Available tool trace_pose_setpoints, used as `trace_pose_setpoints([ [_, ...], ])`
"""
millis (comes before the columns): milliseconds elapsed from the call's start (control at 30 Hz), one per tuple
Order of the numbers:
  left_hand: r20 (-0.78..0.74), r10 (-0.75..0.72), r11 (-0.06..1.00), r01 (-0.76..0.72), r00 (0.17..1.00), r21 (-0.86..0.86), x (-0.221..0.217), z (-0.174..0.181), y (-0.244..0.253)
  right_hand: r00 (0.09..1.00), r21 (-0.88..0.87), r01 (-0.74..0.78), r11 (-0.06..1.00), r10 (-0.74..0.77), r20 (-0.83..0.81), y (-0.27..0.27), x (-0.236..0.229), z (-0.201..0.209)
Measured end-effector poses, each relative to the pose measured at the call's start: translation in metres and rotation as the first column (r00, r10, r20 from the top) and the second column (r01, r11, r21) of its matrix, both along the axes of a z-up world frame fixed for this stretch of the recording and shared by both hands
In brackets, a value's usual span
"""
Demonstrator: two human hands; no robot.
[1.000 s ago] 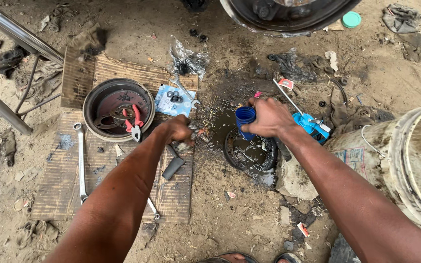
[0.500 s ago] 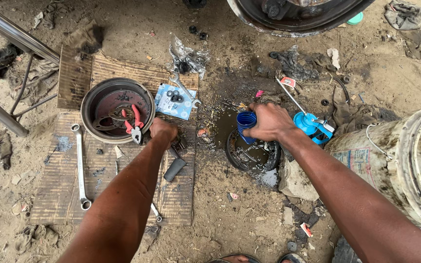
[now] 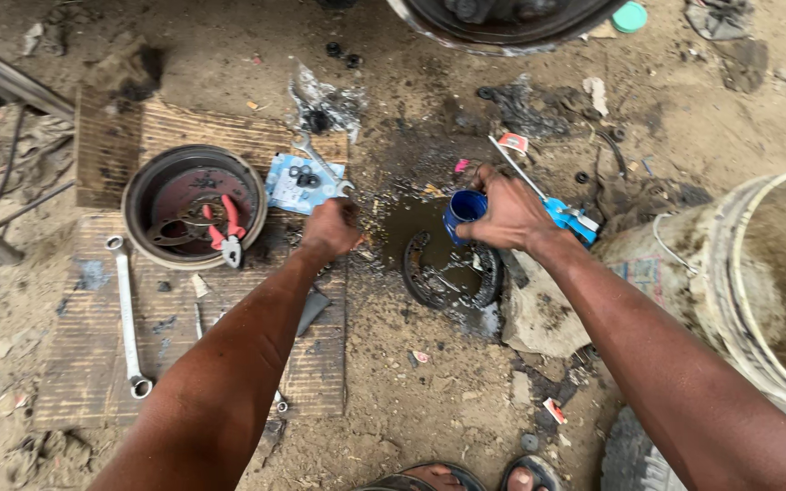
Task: The person handles a brake shoe and related hardware by hand and using a metal strip to scrape and clean the parts.
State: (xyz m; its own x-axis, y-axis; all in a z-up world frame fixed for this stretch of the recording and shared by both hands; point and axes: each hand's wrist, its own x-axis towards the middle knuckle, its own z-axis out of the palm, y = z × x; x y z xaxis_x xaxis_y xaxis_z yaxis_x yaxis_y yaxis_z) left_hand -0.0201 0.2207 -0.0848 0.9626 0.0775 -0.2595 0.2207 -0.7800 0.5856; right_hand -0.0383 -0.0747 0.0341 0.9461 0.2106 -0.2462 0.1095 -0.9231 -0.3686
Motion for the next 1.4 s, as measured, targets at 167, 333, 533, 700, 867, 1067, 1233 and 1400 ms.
trace_pose_setpoints([
  [167, -0.124, -0.360, 0.929, 0.368, 0.925, 0.042, -0.005, 0.019, -0.074, 0.991, 0.080, 0.124, 0.989, -0.127, 0.031, -0.032, -0.004, -0.001],
  [333, -0.143, -0.636, 0.730, 0.652, 0.758, 0.205, -0.028, 0.033, -0.148, 0.979, 0.155, 0.186, 0.970, -0.196, 0.058, -0.054, -0.017, 0.003],
  [533, -0.155, -0.781, 0.530, 0.773, 0.606, 0.350, -0.042, -0.005, -0.189, 0.971, 0.089, 0.239, 0.967, -0.238, -0.021, -0.070, -0.037, 0.014],
  [700, -0.041, -0.813, 0.502, 0.736, 0.580, 0.455, -0.038, -0.006, -0.182, 0.965, 0.043, 0.256, 0.966, -0.253, -0.070, -0.091, -0.050, 0.012],
  [867, -0.309, -0.345, 0.933, 0.289, 0.886, -0.214, -0.020, 0.005, -0.159, 0.968, 0.074, 0.242, 0.967, -0.235, -0.092, -0.105, -0.060, 0.003],
  [1067, -0.195, -0.311, 0.937, 0.265, 0.930, -0.229, -0.006, -0.028, -0.145, 0.914, -0.203, 0.220, 0.954, -0.274, -0.298, -0.103, -0.065, 0.002],
  [1233, -0.105, -0.366, 0.916, 0.339, 0.925, -0.213, -0.006, -0.022, -0.154, 0.857, -0.249, 0.184, 0.951, -0.280, -0.432, -0.101, -0.062, 0.013],
  [1400, -0.007, -0.395, 0.917, 0.394, 0.918, -0.064, -0.016, 0.011, -0.153, 0.880, -0.358, 0.012, 0.934, -0.180, -0.440, -0.082, -0.060, 0.039],
])
